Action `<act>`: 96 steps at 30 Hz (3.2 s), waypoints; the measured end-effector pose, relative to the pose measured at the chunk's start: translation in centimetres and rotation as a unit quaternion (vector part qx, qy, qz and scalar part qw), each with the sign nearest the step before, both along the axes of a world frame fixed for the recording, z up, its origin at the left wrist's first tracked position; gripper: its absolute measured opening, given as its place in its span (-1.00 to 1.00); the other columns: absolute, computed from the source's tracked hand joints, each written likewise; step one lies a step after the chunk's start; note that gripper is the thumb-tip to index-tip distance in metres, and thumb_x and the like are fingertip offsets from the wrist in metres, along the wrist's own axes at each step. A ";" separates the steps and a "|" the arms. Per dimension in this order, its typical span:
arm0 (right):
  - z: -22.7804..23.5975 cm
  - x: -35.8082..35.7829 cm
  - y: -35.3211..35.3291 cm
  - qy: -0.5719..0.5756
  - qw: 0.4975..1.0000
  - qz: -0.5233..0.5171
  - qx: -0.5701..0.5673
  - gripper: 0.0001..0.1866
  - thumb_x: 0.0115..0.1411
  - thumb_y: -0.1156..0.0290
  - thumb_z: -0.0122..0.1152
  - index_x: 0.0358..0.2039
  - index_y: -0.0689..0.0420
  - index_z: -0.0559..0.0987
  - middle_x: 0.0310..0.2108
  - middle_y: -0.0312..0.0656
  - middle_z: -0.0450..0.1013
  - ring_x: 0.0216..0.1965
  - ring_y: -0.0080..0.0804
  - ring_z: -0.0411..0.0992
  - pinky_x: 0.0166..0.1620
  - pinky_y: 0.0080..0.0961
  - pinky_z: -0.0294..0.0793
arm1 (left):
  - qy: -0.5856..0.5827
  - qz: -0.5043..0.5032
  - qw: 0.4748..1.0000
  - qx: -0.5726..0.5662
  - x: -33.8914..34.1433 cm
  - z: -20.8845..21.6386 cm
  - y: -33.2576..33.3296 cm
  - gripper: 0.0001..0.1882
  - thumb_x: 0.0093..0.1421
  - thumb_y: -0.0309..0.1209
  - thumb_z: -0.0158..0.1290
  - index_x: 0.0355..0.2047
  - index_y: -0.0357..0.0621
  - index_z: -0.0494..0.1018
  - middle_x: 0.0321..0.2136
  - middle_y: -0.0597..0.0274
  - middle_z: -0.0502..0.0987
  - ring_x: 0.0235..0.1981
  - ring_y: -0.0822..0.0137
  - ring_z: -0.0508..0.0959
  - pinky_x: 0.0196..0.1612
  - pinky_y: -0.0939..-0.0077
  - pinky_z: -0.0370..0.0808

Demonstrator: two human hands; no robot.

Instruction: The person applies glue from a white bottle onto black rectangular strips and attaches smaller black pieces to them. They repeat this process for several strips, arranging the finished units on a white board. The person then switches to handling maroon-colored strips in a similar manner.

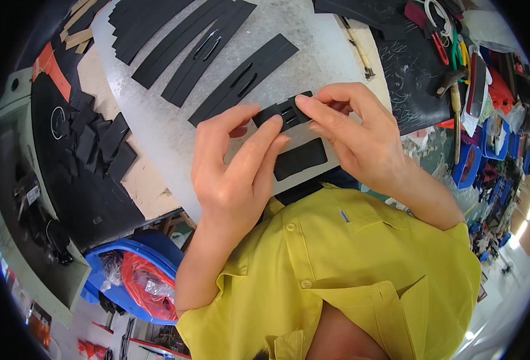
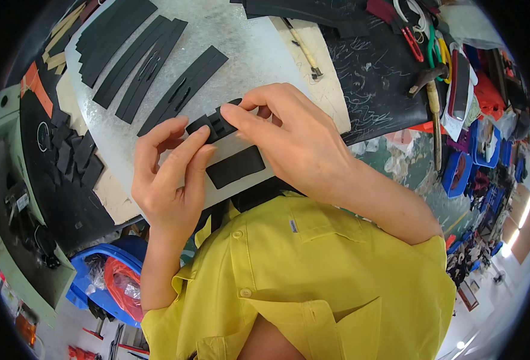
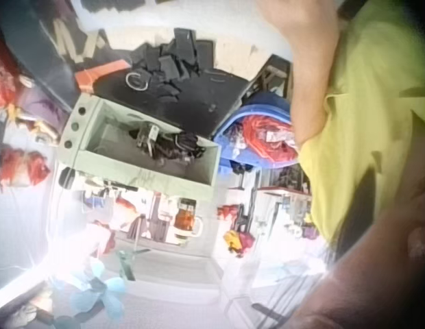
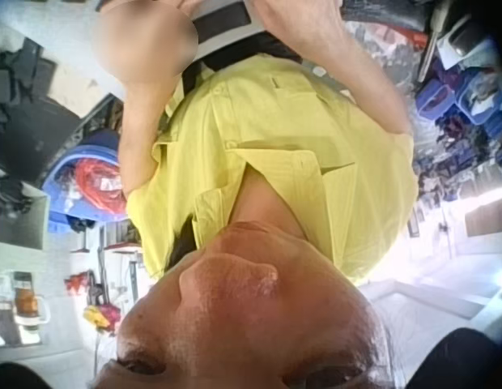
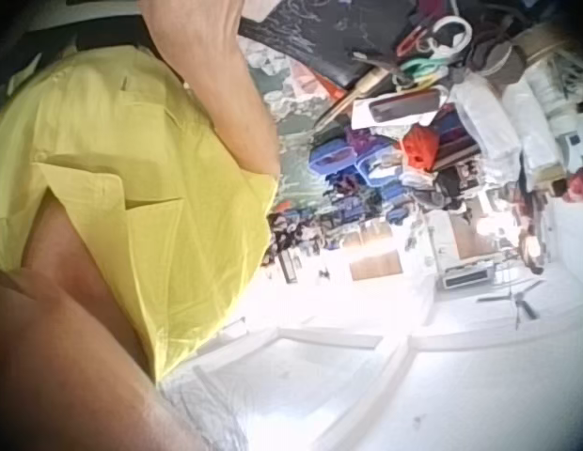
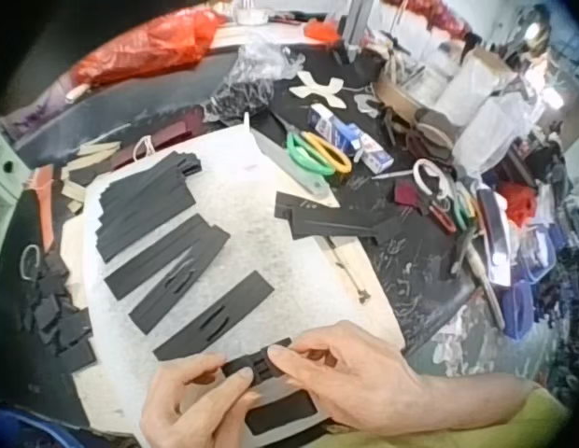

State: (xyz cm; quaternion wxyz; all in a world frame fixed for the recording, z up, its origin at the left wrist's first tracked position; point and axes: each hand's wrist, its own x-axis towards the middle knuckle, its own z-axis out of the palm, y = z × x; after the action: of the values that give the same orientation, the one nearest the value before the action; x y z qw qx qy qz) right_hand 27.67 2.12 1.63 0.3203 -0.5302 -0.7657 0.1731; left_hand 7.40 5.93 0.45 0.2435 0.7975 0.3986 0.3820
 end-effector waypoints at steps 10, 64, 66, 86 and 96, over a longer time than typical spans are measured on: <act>-1.0 0.5 -0.3 -0.047 0.997 0.040 0.036 -0.36 -0.14 0.75 0.22 0.08 0.26 0.57 -0.11 -0.11 0.45 -0.26 -0.20 0.39 -0.27 -0.44 0.51 | 0.044 -0.040 0.998 0.015 -0.4 -0.3 0.3 -0.62 -0.01 -0.66 0.30 -0.13 -0.18 0.67 -0.14 0.11 0.63 -0.16 0.10 0.60 -0.09 0.32 0.54; 0.5 -0.7 5.2 -0.019 1.000 0.016 0.002 -0.53 -0.06 0.75 0.26 -0.07 0.18 0.63 -0.24 -0.15 0.47 -0.22 -0.19 0.46 -0.21 -0.38 0.55 | 0.011 0.032 0.999 -0.010 -1.3 0.0 3.6 -0.76 0.03 -0.62 0.32 -0.24 -0.23 0.63 -0.27 0.09 0.60 -0.31 0.22 0.57 -0.26 0.43 0.54; -0.2 -0.1 4.9 -0.033 0.999 0.037 0.003 -0.44 -0.08 0.76 0.25 0.01 0.18 0.61 -0.19 -0.13 0.46 -0.19 -0.18 0.44 -0.21 -0.40 0.55 | 0.024 0.012 1.000 0.004 -1.5 -0.2 3.7 -0.72 0.05 -0.63 0.31 -0.18 -0.20 0.66 -0.22 0.08 0.61 -0.28 0.23 0.59 -0.21 0.44 0.57; -0.8 -0.3 4.8 -0.111 0.990 0.076 0.042 -0.45 -0.09 0.56 0.21 0.02 0.31 0.60 -0.14 -0.16 0.47 -0.22 -0.22 0.37 -0.17 -0.42 0.46 | 0.055 0.012 0.998 0.016 -1.0 -0.5 3.6 -0.66 -0.02 -0.60 0.34 -0.17 -0.17 0.68 -0.16 0.15 0.64 -0.18 0.14 0.59 -0.13 0.36 0.54; 0.4 -1.6 4.3 -0.245 0.965 0.065 0.059 -0.54 -0.03 0.45 0.26 -0.05 0.29 0.62 -0.09 -0.22 0.46 -0.14 -0.31 0.40 -0.15 -0.41 0.40 | 0.186 -0.059 0.976 0.095 -1.6 -0.2 3.5 -0.61 -0.06 -0.63 0.20 -0.15 -0.48 0.56 -0.09 -0.01 0.55 -0.12 0.10 0.55 -0.14 0.32 0.56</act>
State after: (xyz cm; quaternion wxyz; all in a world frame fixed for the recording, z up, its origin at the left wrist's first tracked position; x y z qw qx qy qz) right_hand 26.04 6.40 2.06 0.1415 -0.4854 -0.8627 0.0124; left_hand 5.85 9.41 0.26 0.1103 0.8963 0.3507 0.2480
